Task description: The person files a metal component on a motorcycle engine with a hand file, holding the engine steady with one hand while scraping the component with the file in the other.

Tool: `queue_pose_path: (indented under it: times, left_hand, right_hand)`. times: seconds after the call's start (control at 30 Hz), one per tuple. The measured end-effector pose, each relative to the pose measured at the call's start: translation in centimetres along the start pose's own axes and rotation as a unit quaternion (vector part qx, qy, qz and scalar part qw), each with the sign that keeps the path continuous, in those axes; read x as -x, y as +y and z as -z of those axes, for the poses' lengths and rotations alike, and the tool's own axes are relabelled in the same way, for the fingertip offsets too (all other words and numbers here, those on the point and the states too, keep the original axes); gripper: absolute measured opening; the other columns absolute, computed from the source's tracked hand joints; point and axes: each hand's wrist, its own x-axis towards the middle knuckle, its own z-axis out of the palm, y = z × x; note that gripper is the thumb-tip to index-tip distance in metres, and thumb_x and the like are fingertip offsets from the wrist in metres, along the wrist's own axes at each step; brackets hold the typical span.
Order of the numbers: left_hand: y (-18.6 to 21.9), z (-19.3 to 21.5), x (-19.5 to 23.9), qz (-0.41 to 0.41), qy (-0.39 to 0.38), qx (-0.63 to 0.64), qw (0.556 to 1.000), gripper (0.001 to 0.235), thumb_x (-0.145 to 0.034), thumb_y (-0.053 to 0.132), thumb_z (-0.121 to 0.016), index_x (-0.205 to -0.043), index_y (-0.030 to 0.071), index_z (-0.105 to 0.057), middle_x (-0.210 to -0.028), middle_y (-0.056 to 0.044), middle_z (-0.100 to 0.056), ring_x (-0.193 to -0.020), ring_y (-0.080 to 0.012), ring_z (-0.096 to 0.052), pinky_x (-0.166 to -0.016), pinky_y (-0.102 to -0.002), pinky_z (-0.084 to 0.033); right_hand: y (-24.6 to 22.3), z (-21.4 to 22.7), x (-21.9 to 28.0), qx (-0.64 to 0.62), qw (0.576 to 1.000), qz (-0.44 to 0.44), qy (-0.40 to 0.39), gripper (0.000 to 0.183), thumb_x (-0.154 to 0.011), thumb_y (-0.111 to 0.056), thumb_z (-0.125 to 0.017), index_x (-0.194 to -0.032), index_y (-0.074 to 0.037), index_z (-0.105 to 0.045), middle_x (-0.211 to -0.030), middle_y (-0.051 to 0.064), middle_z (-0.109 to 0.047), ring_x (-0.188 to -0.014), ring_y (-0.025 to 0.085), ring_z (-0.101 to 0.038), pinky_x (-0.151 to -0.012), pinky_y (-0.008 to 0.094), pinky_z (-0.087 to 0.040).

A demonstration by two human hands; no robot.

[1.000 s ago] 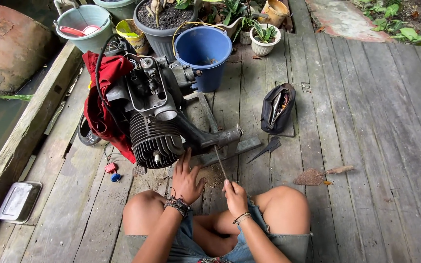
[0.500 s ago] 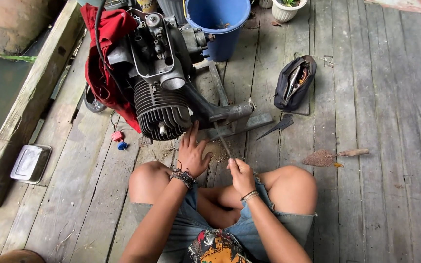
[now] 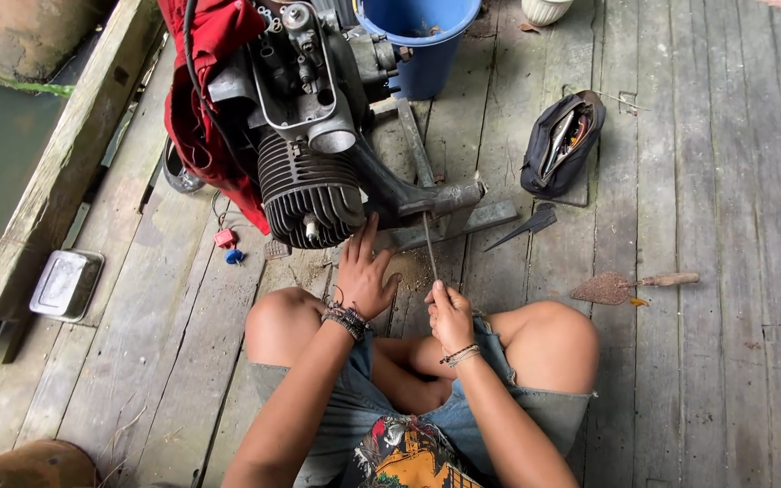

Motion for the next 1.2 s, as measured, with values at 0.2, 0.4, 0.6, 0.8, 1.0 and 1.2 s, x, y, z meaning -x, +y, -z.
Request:
queue_pose_path:
  times: [0.2,0.4,0.6,0.8,1.0,1.2]
  left_hand:
    - [-0.3,-0.4,0.2,0.002,-0.002,0.001,1.000,0.049,-0.073,0.033,-0.079,-0.117,0.018,-0.063,-0.163,-0.017,-0.028,-0.148,-0.0364,-0.031,-0.113,-0.051,-0.032]
    - [0.2,0.3,0.0,0.006,-0.002,0.006,1.000,0.047,-0.075,0.032,-0.078,-0.117,0.017,-0.064,-0.163,-0.018,-0.027,-0.148,-0.0373,-0.031,-0.113,-0.053,-0.032]
    - [0.0,-0.7,0.1,-0.001,0.007,-0.009,1.000,0.045,-0.076,0.033,-0.077,-0.116,0.016,-0.065,-0.162,-0.019,-0.028,-0.148,-0.0376,-0.030,-0.113,-0.053,-0.032]
    - [0.2,0.0,0.0,0.000,0.008,-0.003,1.000,0.047,-0.074,0.031,-0.078,-0.117,0.017,-0.064,-0.162,-0.018,-0.027,-0.148,-0.0379,-0.031,-0.114,-0.053,-0.031]
    - [0.2,-0.1,0.1,0.007,-0.004,-0.005,1.000,0.046,-0.075,0.034,-0.078,-0.115,0.016,-0.064,-0.163,-0.017,-0.027,-0.148,-0.0370,-0.030,-0.114,-0.053,-0.032]
    - [-0.1,-0.6,0.3,0.004,0.006,0.002,1.000,0.049,-0.073,0.032,-0.079,-0.116,0.017,-0.064,-0.163,-0.017,-0.027,-0.148,-0.0365,-0.031,-0.114,-0.052,-0.032]
  right_hand:
    - [-2.9,0.6,2.8,-0.096,0.990,-0.096,-0.050,0.044,-0.106,-0.046,-0.054,-0.085,-0.008,-0.058,-0.055,-0.006,-0.027,-0.034,0.005,-0.032,-0.028,0.018,-0.026]
    - [-2.4,2.6,1.2,-0.037,0.999,0.010,-0.001,0.047,-0.107,-0.046,-0.053,-0.082,-0.007,-0.060,-0.053,-0.003,-0.034,-0.034,0.006,-0.036,-0.028,0.019,-0.028]
    - [-0.5,4.6,-0.1,-0.016,1.000,0.012,-0.022,0.047,-0.106,-0.043,-0.057,-0.080,-0.004,-0.062,-0.051,-0.002,-0.031,-0.031,0.008,-0.033,-0.025,0.022,-0.027]
    - [0.4,4.1,-1.8,0.109,0.992,0.065,-0.012,0.042,-0.105,-0.035,-0.059,-0.078,-0.004,-0.067,-0.050,0.002,-0.040,-0.037,0.009,-0.041,-0.033,0.022,-0.030]
    - [-0.6,3.0,-0.1,0.082,0.996,0.000,-0.037,0.047,-0.105,-0.040,-0.057,-0.080,-0.002,-0.065,-0.050,0.000,-0.035,-0.032,0.007,-0.031,-0.027,0.023,-0.024]
    - [0.7,2.6,-0.3,0.149,0.988,0.027,-0.032,0.046,-0.106,-0.036,-0.055,-0.073,-0.005,-0.064,-0.050,0.001,-0.042,-0.038,0.009,-0.041,-0.035,0.022,-0.030]
